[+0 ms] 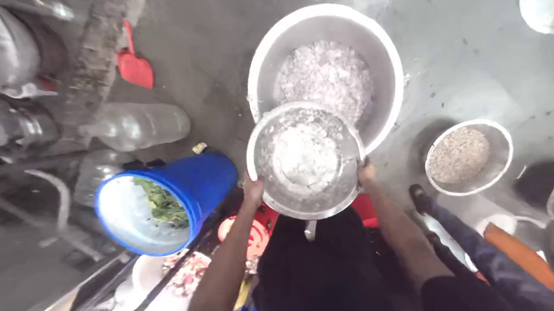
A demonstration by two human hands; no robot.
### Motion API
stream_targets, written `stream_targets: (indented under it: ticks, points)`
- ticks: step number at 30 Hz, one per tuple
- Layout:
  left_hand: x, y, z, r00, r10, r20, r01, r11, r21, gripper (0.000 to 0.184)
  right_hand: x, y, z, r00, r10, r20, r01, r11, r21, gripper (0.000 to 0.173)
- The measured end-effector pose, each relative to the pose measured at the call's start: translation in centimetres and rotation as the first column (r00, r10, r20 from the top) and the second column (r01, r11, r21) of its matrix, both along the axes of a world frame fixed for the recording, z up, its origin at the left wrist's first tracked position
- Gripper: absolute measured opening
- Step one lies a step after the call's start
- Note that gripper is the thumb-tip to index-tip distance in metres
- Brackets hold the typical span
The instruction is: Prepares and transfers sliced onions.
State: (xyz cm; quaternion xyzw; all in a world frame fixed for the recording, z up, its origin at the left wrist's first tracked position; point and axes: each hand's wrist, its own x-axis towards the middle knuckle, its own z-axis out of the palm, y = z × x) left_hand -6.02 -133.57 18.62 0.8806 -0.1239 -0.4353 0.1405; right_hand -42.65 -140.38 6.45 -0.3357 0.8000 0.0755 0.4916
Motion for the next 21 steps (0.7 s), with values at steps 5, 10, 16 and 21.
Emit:
stream_targets:
  ticks: [5, 10, 16, 21]
  points:
    - [-0.2, 4.6, -8.2, 0.992, -0.001, 0.124, 0.002, 1.000, -0.003, 0.065, 0.7, 2.8, -6.0, 0.999, -0.010, -0.035, 0.008, 0.998, -0.060, 0.058]
    - [0.6, 7.5, -13.1, 0.998, 0.000, 0.057, -0.001, 1.000, 0.013, 0.069, 0.7, 4.7, -9.5, 0.993, 0.046, -0.111, -0.062, 0.988, -0.140, 0.058]
    - [2.2, 8.8, -14.7, 0.998, -0.041, -0.054, 0.043, 0.998, 0.040, 0.073, 2.6, 0.2, -8.4, 0.580, 0.719, -0.382, -0.786, 0.618, -0.030, 0.068]
    - [4.0, 7.9, -16.1, 0.989, -0.117, -0.095, 0.120, 0.993, 0.019, 0.069, 11.8, -10.4, -11.3, -0.212, 0.931, -0.298, -0.827, -0.333, -0.453, 0.065]
